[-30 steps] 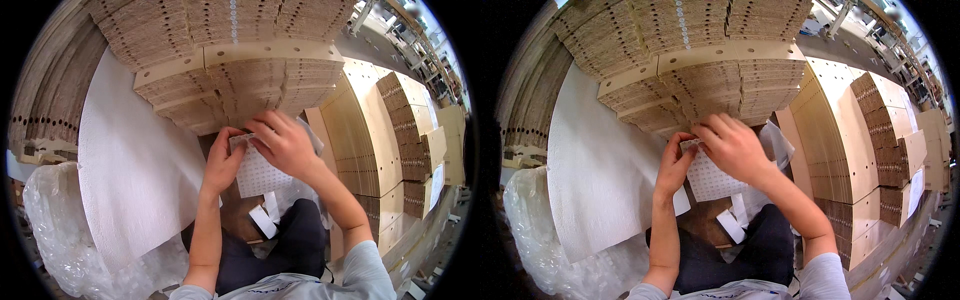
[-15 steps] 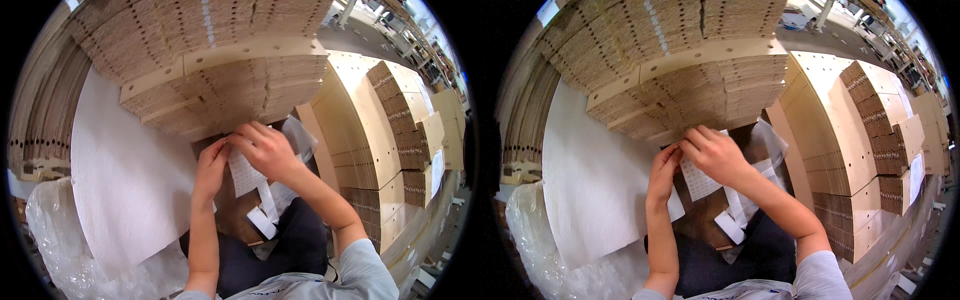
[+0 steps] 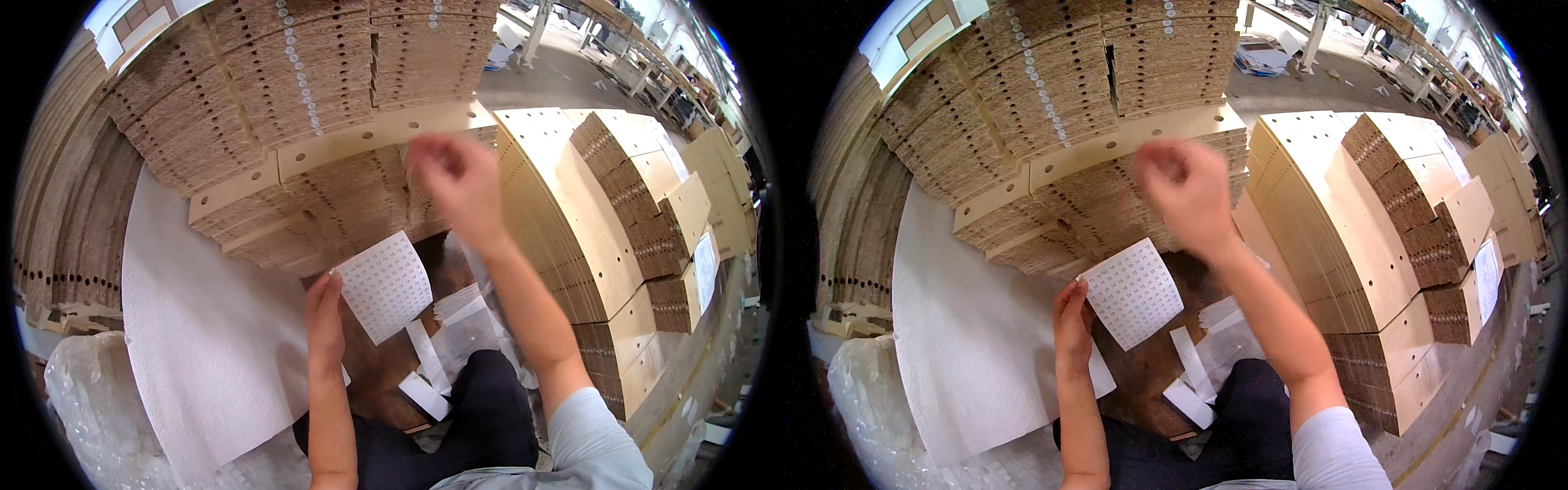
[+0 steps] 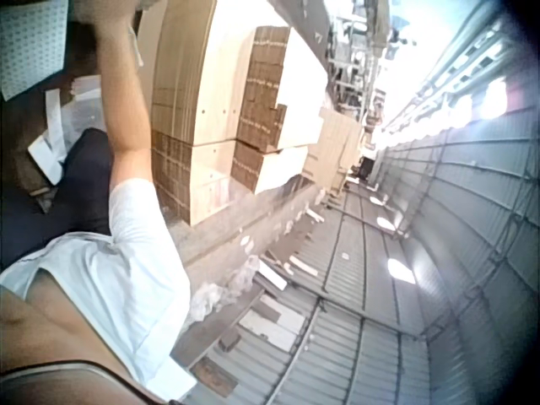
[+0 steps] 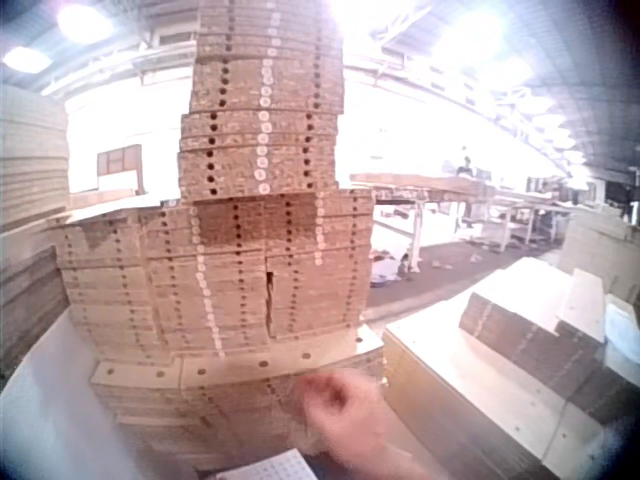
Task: The person applies small white numbered stickers from a sheet onto the edges of stacked particle boards by hand, moving down the stack board by board.
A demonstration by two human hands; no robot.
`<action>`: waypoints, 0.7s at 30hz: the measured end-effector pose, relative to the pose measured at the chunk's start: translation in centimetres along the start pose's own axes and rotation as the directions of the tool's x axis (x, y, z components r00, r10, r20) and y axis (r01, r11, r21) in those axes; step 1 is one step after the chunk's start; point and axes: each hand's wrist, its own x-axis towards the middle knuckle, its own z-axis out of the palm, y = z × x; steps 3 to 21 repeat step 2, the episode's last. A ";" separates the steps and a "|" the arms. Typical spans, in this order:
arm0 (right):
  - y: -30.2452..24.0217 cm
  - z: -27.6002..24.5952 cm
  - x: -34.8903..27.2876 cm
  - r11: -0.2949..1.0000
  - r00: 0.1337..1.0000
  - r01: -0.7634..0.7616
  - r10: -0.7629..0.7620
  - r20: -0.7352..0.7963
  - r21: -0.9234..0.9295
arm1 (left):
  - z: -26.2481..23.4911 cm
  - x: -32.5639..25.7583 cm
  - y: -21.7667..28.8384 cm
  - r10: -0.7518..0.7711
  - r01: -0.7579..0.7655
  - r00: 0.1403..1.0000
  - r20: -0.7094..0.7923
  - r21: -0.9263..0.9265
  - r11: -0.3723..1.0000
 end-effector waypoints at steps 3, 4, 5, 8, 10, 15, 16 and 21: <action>0.8 -1.6 5.6 0.990 0.981 0.132 -0.124 -0.148 0.046 | -0.4 0.5 -0.1 -0.006 0.006 0.999 0.045 0.015 1.000; 0.8 -1.6 5.6 0.990 0.981 0.132 -0.124 -0.148 0.046 | -0.4 0.5 -0.1 -0.006 0.006 0.999 0.045 0.015 1.000; 0.8 -1.6 5.6 0.990 0.981 0.132 -0.124 -0.148 0.046 | -0.4 0.5 -0.1 -0.006 0.006 0.999 0.045 0.015 1.000; 0.8 -1.6 5.6 0.990 0.981 0.132 -0.124 -0.148 0.046 | -0.4 0.5 -0.1 -0.006 0.006 0.999 0.045 0.015 1.000; 0.8 -1.6 5.6 0.990 0.981 0.132 -0.124 -0.148 0.046 | -0.4 0.5 -0.1 -0.006 0.006 0.999 0.045 0.015 1.000; 0.8 -1.6 5.6 0.990 0.981 0.132 -0.124 -0.148 0.046 | -0.4 0.5 -0.1 -0.006 0.006 0.999 0.045 0.015 1.000; 0.8 -1.6 5.6 0.990 0.981 0.132 -0.124 -0.148 0.046 | -0.4 0.5 -0.1 -0.006 0.006 0.999 0.045 0.015 1.000; 0.8 -1.6 5.6 0.990 0.981 0.132 -0.124 -0.148 0.046 | -0.4 0.5 -0.1 -0.006 0.006 0.999 0.045 0.015 1.000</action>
